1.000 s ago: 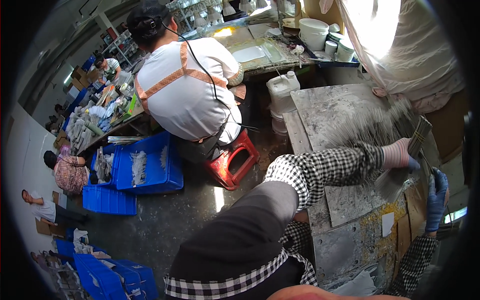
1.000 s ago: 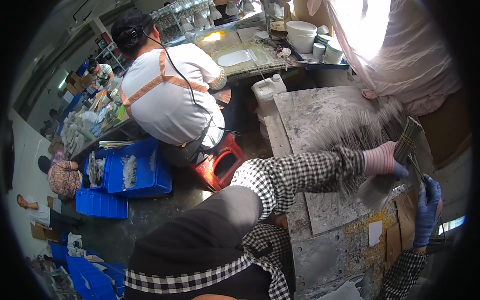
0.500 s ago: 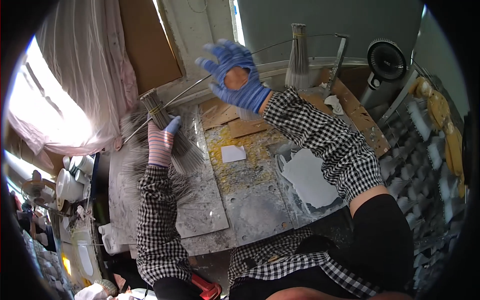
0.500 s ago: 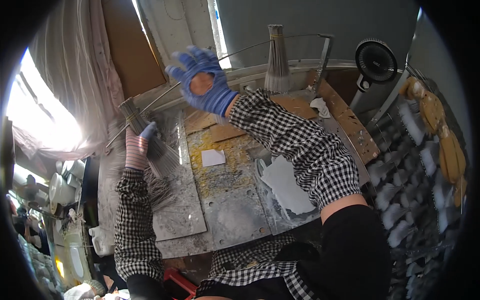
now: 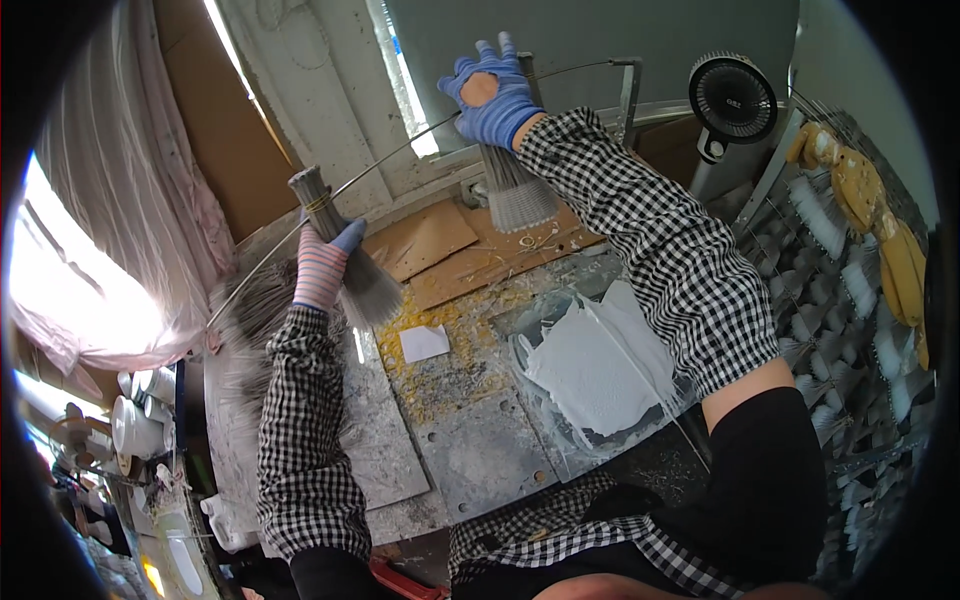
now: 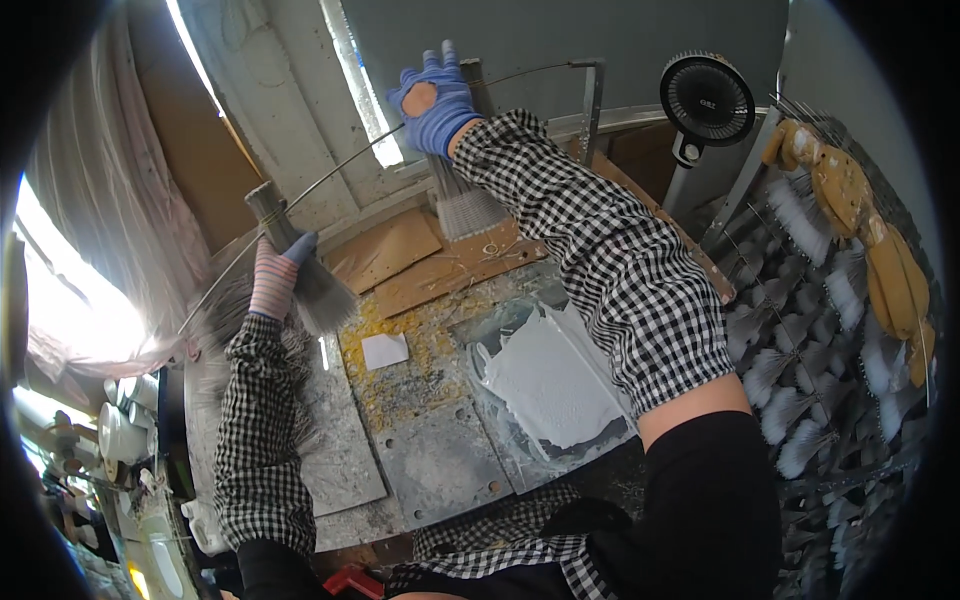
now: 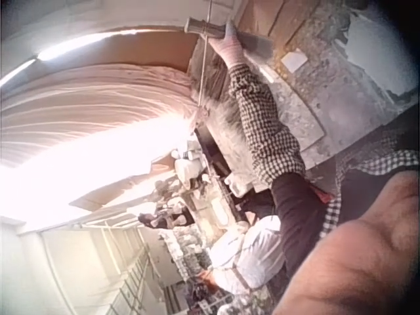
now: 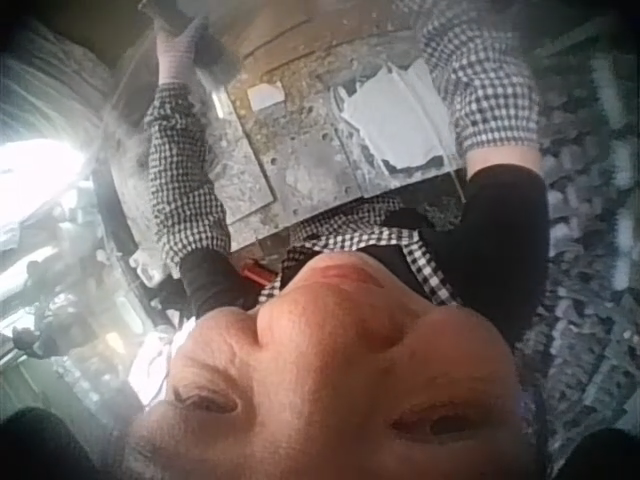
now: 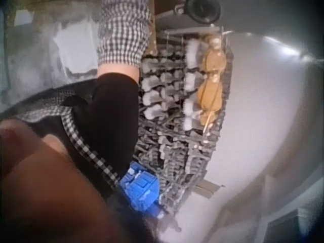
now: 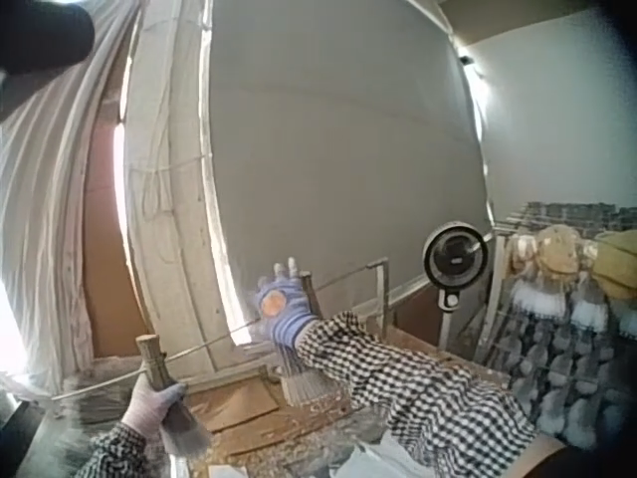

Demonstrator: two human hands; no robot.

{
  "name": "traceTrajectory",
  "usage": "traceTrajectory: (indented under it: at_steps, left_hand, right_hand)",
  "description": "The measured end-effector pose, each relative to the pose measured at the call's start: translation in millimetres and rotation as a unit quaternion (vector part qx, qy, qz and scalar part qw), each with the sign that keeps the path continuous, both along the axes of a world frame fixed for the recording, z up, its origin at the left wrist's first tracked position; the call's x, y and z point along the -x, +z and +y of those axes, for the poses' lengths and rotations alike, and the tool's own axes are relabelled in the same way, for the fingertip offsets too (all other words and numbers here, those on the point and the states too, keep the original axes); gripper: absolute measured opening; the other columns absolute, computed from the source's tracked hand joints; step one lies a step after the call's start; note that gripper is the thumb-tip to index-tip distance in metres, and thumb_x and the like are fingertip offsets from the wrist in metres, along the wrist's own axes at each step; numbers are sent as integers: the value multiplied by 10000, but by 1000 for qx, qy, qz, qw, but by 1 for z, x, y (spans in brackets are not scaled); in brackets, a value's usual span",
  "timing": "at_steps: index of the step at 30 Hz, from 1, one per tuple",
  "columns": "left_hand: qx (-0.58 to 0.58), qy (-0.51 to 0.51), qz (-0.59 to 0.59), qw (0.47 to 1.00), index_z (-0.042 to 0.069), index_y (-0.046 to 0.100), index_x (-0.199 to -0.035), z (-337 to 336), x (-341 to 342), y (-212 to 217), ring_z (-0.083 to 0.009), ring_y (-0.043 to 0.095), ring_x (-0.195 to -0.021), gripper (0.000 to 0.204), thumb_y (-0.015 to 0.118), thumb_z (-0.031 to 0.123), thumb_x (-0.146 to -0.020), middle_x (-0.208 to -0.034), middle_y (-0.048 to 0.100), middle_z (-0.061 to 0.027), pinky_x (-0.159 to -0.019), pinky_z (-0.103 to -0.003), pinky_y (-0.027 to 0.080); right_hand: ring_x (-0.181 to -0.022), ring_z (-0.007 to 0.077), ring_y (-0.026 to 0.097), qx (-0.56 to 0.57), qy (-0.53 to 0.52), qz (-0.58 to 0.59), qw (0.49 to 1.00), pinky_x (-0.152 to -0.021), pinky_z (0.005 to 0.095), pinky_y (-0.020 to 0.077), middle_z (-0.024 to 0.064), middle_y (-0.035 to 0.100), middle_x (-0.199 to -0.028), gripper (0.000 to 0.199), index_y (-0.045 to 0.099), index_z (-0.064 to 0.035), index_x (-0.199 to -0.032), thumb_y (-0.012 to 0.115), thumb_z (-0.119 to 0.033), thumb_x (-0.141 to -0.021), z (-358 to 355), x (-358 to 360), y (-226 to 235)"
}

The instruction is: Bundling thin filaments, applying adhesive, and organizing them on a factory workbench.

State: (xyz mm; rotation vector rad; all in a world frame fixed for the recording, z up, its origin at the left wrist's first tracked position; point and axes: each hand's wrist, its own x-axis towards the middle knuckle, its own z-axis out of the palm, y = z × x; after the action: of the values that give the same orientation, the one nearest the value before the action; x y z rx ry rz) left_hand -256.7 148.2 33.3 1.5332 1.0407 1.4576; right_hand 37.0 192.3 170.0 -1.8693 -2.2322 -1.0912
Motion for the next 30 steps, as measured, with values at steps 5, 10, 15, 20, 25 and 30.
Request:
traceTrajectory:
  at_steps: [5,10,15,20,25,30]
  left_hand:
    - [-28,-16,20,999,59,563,-1137,69,-64,4,-147,635,-774,438,834,133,-800,-904,694,-56,-690,-304,529]
    - [19,-26,46,998,18,609,-1069,95,-171,33,-184,664,-866,383,838,166,-801,-991,708,-97,-772,-337,545]
    - [-13,-48,152,987,-48,513,-1291,104,-196,45,-296,644,-1104,609,765,315,-871,-1197,652,-205,-941,-397,524]
    - [-52,16,213,976,19,410,-1436,107,-212,29,-370,571,-1216,899,853,350,-727,-1318,563,-244,-1018,-451,497]
    - [-230,86,150,958,37,445,-1390,-35,-182,-51,-394,522,-1196,827,830,268,-695,-1302,521,-214,-1010,-455,455]
    - [-96,180,280,938,120,596,-1229,-335,-55,-111,-309,592,-1102,476,752,139,-779,-1166,612,-104,-941,-431,497]
  right_hand:
    - [-1415,364,363,-42,8,131,990,-1122,692,276,36,508,-1395,579,555,-380,-1376,724,-403,-822,12,-64,12]
    - [-1316,371,446,-99,26,143,984,-1074,640,382,47,499,-1407,567,564,-345,-1366,695,-349,-815,59,-153,-5]
    - [-1237,345,525,-186,121,105,969,-1080,479,429,96,590,-1285,514,630,-255,-1306,681,-330,-801,77,-171,-8]
    - [-1260,317,543,-146,203,108,962,-1109,425,408,131,608,-1332,510,603,-156,-1336,689,-216,-836,92,-191,-21]
    - [-1245,288,555,-69,435,187,878,-1088,378,420,143,594,-1338,444,589,-27,-1313,642,-117,-881,121,-108,-81]
    - [-1307,295,490,68,602,253,755,-1124,380,369,153,530,-1388,443,565,3,-1341,596,-94,-910,-23,46,-121]
